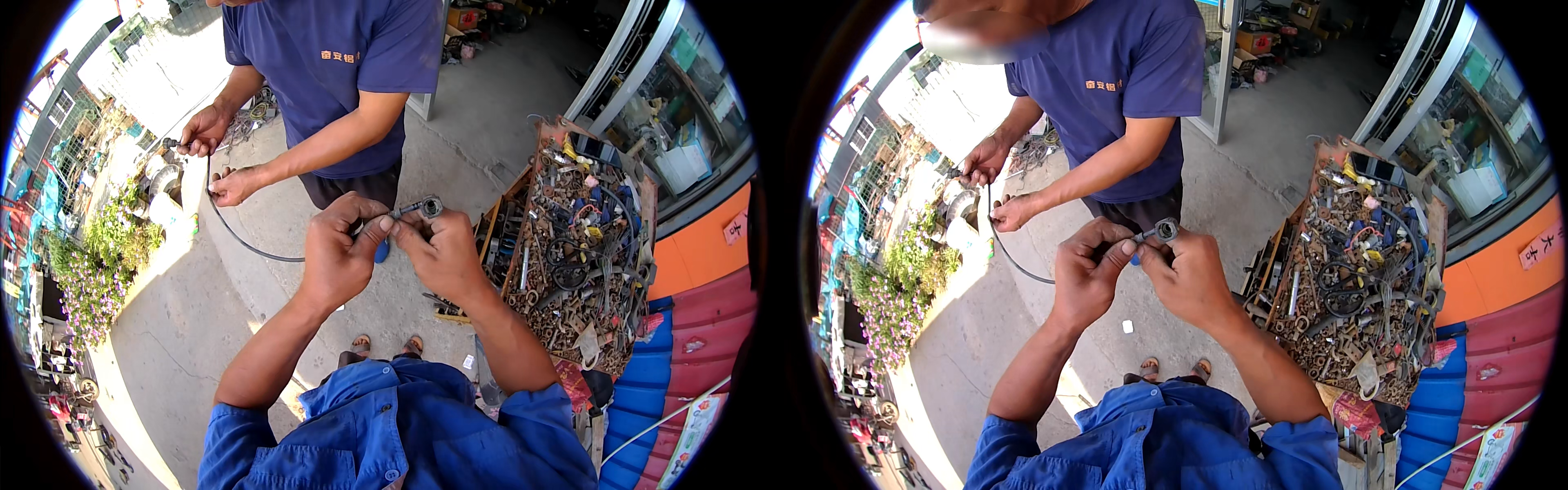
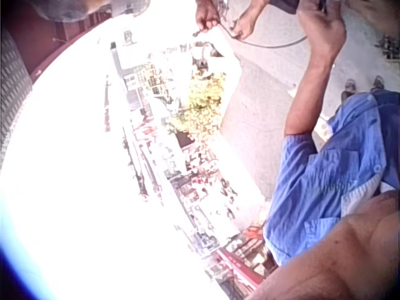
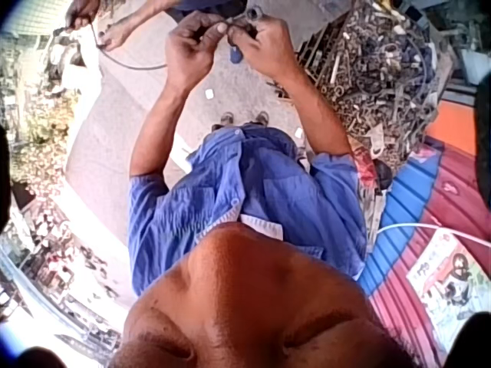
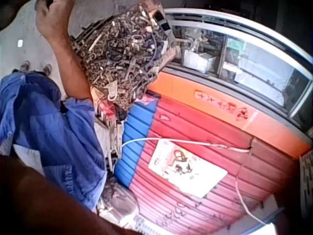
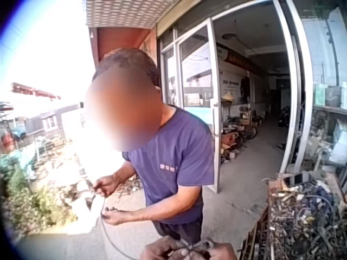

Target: The person holds a black electrical connector and uses pliers to strip and adjust the wire ends. They then insert a metal rod into the connector and continue to manipulate the wire and connector with their hands.

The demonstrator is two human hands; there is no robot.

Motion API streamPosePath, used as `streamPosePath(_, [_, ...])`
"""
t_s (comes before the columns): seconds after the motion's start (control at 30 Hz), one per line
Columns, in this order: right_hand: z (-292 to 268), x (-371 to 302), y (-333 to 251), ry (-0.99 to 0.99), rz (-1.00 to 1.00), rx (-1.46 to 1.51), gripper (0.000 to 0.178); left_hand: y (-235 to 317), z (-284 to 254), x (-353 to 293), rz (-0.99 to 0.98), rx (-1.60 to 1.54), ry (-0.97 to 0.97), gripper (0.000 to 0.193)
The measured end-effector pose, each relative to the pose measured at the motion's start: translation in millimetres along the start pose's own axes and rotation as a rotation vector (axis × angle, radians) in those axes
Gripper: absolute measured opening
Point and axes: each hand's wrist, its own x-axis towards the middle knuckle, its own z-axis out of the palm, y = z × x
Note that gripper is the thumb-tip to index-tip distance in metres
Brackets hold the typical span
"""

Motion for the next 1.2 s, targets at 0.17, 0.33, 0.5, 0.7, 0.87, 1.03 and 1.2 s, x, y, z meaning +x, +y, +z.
streamPosePath(0.17, [-11.1,-1.3,-8.6,-0.125,0.311,0.355,0.017,1.4,0.7,2.1,-0.058,-0.037,-0.024,0.007])
streamPosePath(0.33, [-11.2,-1.4,-11.5,-0.152,0.356,0.478,0.028,-3.4,0.8,7.3,-0.056,-0.105,-0.046,0.005])
streamPosePath(0.5, [-16.0,6.8,-16.5,-0.138,0.419,0.461,0.041,5.6,-4.7,6.4,-0.023,-0.055,-0.106,0.005])
streamPosePath(0.7, [-12.5,11.8,-17.0,-0.063,0.403,0.384,0.044,24.9,-10.0,-2.6,-0.018,0.136,-0.082,0.031])
streamPosePath(0.87, [-5.9,12.7,-13.5,0.034,0.346,0.426,0.04,25.4,-6.8,-4.0,0.533,0.524,0.087,0.05])
streamPosePath(1.03, [1.0,14.0,-22.2,0.032,0.318,0.42,0.038,23.4,-5.4,-5.1,0.758,0.719,0.114,0.038])
streamPosePath(1.2, [-2.1,8.2,-11.7,0.009,0.324,0.403,0.034,18.6,-1.9,-0.8,0.837,0.718,0.171,0.028])
